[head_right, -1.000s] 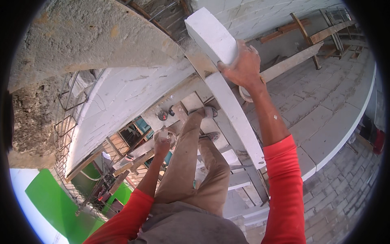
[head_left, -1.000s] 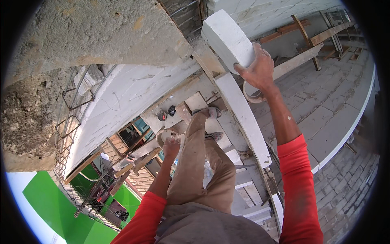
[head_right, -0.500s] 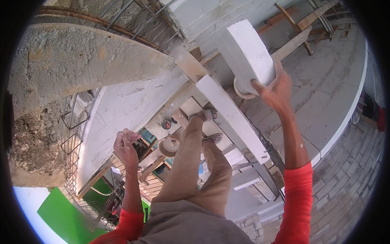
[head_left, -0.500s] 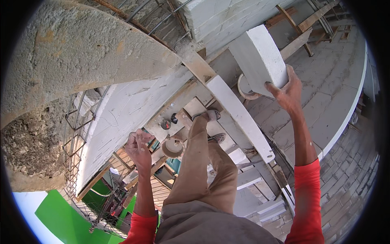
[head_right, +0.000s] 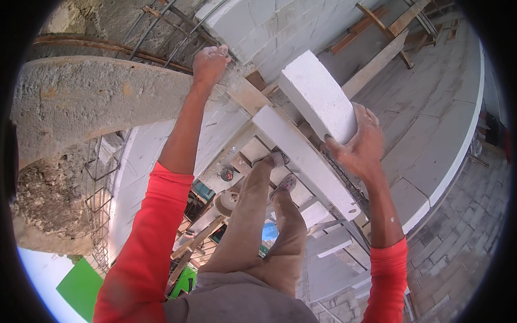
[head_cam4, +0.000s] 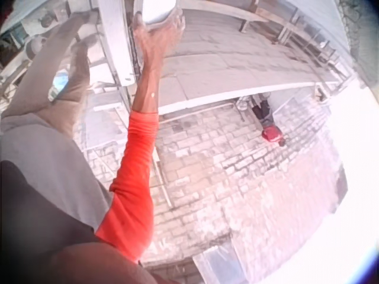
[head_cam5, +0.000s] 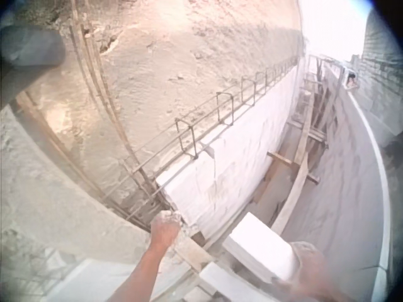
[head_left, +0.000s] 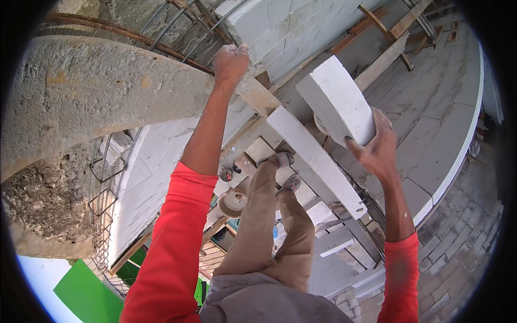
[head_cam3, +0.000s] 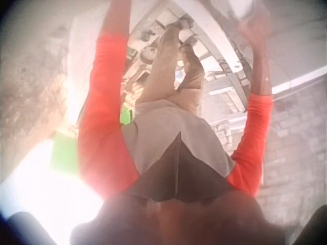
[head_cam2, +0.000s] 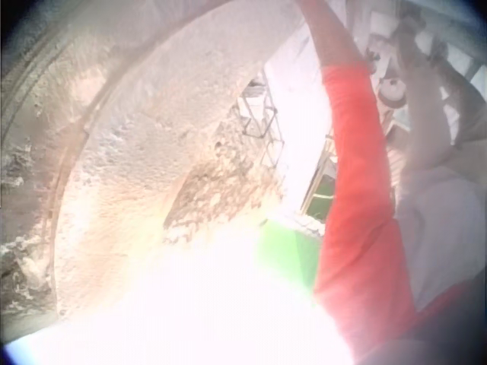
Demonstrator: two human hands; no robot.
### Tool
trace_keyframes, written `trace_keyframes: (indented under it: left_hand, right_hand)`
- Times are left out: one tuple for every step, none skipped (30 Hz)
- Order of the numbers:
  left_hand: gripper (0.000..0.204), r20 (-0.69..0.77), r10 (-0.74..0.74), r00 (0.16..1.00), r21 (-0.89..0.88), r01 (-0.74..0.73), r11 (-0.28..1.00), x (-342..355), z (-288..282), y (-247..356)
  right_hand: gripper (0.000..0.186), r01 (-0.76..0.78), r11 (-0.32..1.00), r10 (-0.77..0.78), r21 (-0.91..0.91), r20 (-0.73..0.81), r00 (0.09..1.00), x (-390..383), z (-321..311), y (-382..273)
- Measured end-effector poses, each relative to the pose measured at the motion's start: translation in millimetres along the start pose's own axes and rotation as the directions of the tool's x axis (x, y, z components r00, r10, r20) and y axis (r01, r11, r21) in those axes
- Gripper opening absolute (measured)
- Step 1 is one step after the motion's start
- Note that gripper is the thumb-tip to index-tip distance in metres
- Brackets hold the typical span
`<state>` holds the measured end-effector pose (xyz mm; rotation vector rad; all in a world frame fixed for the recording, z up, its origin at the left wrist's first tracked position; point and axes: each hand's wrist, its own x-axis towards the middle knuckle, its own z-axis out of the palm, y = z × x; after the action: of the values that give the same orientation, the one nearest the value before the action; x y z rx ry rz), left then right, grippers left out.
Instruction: The person measures and cuts white rectangular tiles on a wooden scaffold, applies mortar to the back of a tile, and places it onto a wall. The person uses a tape measure, hand saw, and trowel during the process.
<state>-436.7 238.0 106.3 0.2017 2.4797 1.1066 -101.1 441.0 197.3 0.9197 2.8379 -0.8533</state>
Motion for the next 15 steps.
trace_keyframes:
  left_hand:
    - [0.048, 0.113, -0.013, 0.994, -0.172, 0.032, 0.985, 3.9, 1.3, 15.1]
    - [0.045, 0.223, -0.008, 0.975, -0.333, 0.084, 0.939, 6.8, 1.5, 29.5]
    - [0.043, 0.245, 0.03, 0.969, -0.488, 0.097, 0.867, 8.2, 1.3, 43.8]
    - [0.041, 0.272, 0.072, 0.96, -0.636, 0.123, 0.762, 5.8, 7.1, 55.9]
    - [0.039, 0.287, 0.115, 0.951, -0.761, 0.153, 0.631, 5.2, 9.7, 63.9]
    - [0.044, 0.281, 0.107, 0.954, -0.771, 0.158, 0.616, 18.0, 12.1, 65.8]
    - [0.05, 0.261, 0.095, 0.961, -0.779, 0.151, 0.608, 42.5, 6.2, 63.8]
    - [0.056, 0.241, 0.085, 0.967, -0.788, 0.143, 0.599, 57.4, -0.2, 60.8]
    - [0.05, 0.227, 0.071, 0.971, -0.705, 0.114, 0.701, 59.5, -4.7, 64.4]
    - [0.046, 0.211, 0.056, 0.976, -0.606, 0.085, 0.791, 60.2, -12.7, 71.1]
    - [0.042, 0.19, 0.043, 0.981, -0.494, 0.058, 0.867, 59.0, -22.7, 75.1]
    - [0.038, 0.247, 0.122, 0.961, -0.535, 0.03, 0.844, 55.5, -35.3, 68.6]
    - [0.035, 0.304, 0.209, 0.929, -0.583, 0.008, 0.813, 47.8, -46.3, 61.2]
    - [0.032, 0.35, 0.296, 0.888, -0.63, -0.011, 0.777, 38.3, -58.1, 52.3]
    - [0.029, 0.382, 0.376, 0.844, -0.668, -0.028, 0.743, 23.0, -75.3, 47.8]
  right_hand:
    - [0.09, 0.018, 0.999, -0.018, -0.027, 0.006, 1.0, 0.7, 5.6, 1.1]
    - [0.093, 0.039, 0.998, -0.038, -0.054, 0.014, 0.999, 2.8, 11.0, -0.2]
    - [0.094, 0.067, 0.996, -0.065, -0.051, 0.025, 0.998, 8.9, 16.6, -4.2]
    - [0.096, 0.085, 0.994, -0.083, -0.062, 0.04, 0.996, 10.9, 19.1, -9.8]
    - [0.097, 0.106, 0.992, -0.102, -0.072, 0.056, 0.993, 15.3, 23.0, -16.7]
    - [0.094, 0.144, 0.985, -0.14, -0.098, 0.045, 0.989, 22.4, 27.2, -24.3]
    - [0.092, 0.156, 0.986, -0.152, -0.052, 0.07, 0.986, 31.0, 33.2, -37.6]
    - [0.09, 0.164, 0.986, -0.163, -0.009, 0.092, 0.982, 41.2, 38.5, -50.5]
    - [0.088, 0.162, 0.986, -0.164, 0.025, 0.113, 0.98, 51.2, 42.0, -57.3]
    - [0.091, 0.189, 0.982, -0.189, 0.008, 0.097, 0.977, 60.9, 49.6, -60.1]
    - [0.093, 0.219, 0.976, -0.218, -0.007, 0.082, 0.973, 71.0, 58.9, -62.2]
    - [0.095, 0.252, 0.968, -0.25, -0.014, 0.073, 0.965, 81.1, 69.4, -65.9]
    - [0.095, 0.29, 0.957, -0.288, -0.02, 0.068, 0.955, 90.5, 75.1, -68.8]
    - [0.095, 0.329, 0.944, -0.327, -0.025, 0.063, 0.943, 99.7, 80.1, -72.7]
    - [0.095, 0.375, 0.927, -0.374, -0.017, 0.06, 0.926, 106.9, 87.5, -81.5]
